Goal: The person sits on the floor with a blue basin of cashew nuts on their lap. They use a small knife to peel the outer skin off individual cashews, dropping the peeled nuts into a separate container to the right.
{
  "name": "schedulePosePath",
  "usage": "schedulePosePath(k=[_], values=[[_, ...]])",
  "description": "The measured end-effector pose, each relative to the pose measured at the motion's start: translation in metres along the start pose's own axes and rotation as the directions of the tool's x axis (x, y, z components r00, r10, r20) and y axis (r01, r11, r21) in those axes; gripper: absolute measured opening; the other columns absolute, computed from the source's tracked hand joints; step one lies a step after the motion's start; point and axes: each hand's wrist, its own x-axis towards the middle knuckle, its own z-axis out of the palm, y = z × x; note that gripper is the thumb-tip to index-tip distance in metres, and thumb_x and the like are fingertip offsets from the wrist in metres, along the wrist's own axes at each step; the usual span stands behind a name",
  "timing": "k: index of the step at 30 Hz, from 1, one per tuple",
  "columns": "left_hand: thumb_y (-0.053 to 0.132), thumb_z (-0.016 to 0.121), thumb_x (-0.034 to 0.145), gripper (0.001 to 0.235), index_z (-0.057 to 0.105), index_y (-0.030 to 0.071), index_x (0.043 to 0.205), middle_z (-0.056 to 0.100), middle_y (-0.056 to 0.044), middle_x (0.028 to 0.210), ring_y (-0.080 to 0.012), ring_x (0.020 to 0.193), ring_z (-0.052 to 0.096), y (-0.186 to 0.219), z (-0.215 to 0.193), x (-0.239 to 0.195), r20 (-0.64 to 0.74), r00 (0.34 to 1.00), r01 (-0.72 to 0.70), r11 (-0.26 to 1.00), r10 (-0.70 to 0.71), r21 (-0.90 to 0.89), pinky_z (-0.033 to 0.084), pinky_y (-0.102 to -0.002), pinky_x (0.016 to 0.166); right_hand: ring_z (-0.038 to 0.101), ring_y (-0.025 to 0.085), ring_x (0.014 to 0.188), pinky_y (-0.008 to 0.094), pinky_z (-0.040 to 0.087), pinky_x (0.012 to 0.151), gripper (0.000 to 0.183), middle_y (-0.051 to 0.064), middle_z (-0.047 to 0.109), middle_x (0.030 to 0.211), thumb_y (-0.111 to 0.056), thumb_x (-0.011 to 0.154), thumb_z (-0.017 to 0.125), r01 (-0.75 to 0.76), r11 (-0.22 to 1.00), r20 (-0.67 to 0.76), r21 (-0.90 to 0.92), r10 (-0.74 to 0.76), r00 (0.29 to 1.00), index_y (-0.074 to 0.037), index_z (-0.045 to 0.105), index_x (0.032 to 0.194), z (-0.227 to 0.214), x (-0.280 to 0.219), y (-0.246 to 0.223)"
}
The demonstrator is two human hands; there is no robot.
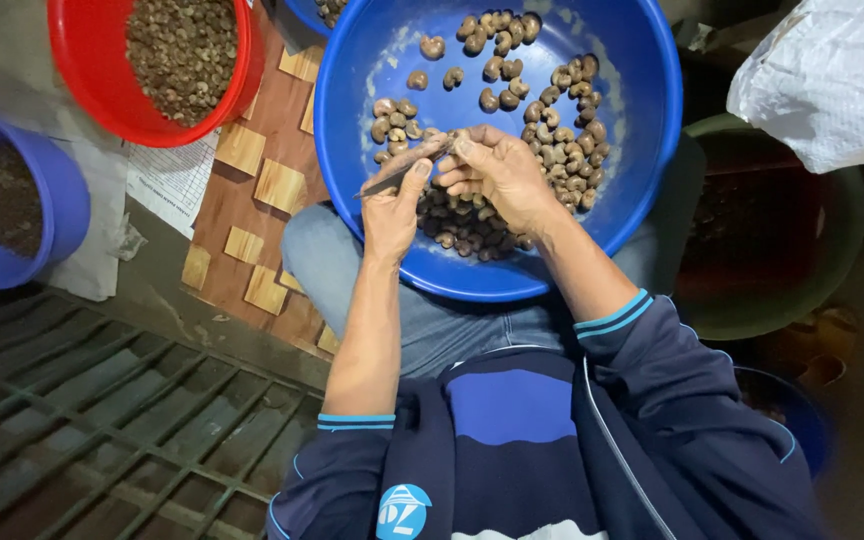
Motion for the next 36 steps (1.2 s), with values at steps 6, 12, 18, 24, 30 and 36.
schedulePosePath(k=[6, 12, 18, 24, 30, 36], values=[[0.015, 0.064, 0.107, 0.018, 0.077, 0.005, 0.114, 0.077, -0.019, 0.112, -0.0278, 0.106, 0.073, -0.004, -0.004, 0.006, -0.040, 0.999, 0.028, 0.999, -0.028, -0.019, 0.059, -0.048, 0.099, 0.080, 0.024, 0.086, 0.034, 0.070, 0.076, 0.029, 0.019, 0.078, 0.097, -0.028, 0.102, 0.071, 0.098, 0.983, 0.023, -0.152, -0.096, 0.995, -0.007, 0.056, 0.115, -0.024, -0.012, -0.013], [0.014, 0.066, 0.101, 0.023, 0.073, 0.000, 0.117, 0.078, -0.008, 0.107, -0.0173, 0.098, 0.077, 0.008, 0.001, 0.002, 0.000, 0.972, 0.235, 0.971, -0.235, 0.036, 0.060, -0.025, 0.082, 0.072, 0.022, 0.083, 0.031, 0.063, 0.071, 0.018, 0.012, 0.062, 0.107, 0.004, 0.103, 0.057, 0.276, 0.732, -0.216, -0.623, -0.500, 0.839, -0.004, 0.052, 0.117, -0.062, -0.100, -0.081], [0.022, 0.065, 0.100, 0.029, 0.074, 0.005, 0.123, 0.082, -0.008, 0.094, -0.0099, 0.077, 0.070, 0.006, -0.001, 0.003, -0.057, 0.953, 0.302, 0.940, -0.297, 0.161, 0.054, -0.023, 0.061, 0.064, 0.008, 0.080, 0.021, 0.053, 0.076, 0.024, 0.001, 0.072, 0.098, -0.025, 0.102, 0.067, -0.146, 0.654, -0.594, -0.742, -0.541, 0.595, -0.008, 0.068, 0.119, -0.148, -0.163, -0.090], [0.022, 0.066, 0.102, 0.027, 0.074, 0.005, 0.122, 0.079, -0.008, 0.091, -0.0137, 0.084, 0.075, -0.002, -0.003, 0.001, -0.026, 0.975, 0.222, 0.958, -0.221, 0.182, 0.057, -0.025, 0.065, 0.069, 0.027, 0.081, 0.036, 0.055, 0.070, 0.041, 0.016, 0.074, 0.099, -0.036, 0.106, 0.068, -0.500, 0.242, -0.537, -0.832, -0.581, 0.612, 0.003, 0.070, 0.119, -0.321, -0.205, -0.025], [0.022, 0.066, 0.100, 0.029, 0.074, 0.005, 0.122, 0.080, -0.007, 0.092, -0.0130, 0.088, 0.077, -0.004, -0.003, 0.000, -0.034, 0.960, 0.279, 0.944, -0.278, 0.176, 0.058, -0.024, 0.066, 0.067, 0.032, 0.105, 0.044, 0.054, 0.090, 0.032, 0.019, 0.067, 0.118, -0.026, 0.108, 0.063, -0.367, 0.287, -0.459, -0.885, -0.670, 0.583, 0.000, 0.061, 0.127, -0.249, -0.193, -0.055], [0.024, 0.066, 0.103, 0.028, 0.074, 0.003, 0.120, 0.078, -0.008, 0.091, -0.0149, 0.085, 0.076, -0.007, -0.002, 0.000, -0.027, 0.981, 0.192, 0.969, -0.191, 0.156, 0.061, -0.026, 0.066, 0.051, 0.013, 0.058, 0.028, 0.043, 0.055, 0.033, 0.005, 0.070, 0.082, -0.031, 0.115, 0.063, 0.037, 0.095, -0.048, -0.995, -0.763, 0.644, -0.001, 0.069, 0.105, -0.101, -0.135, -0.090]])
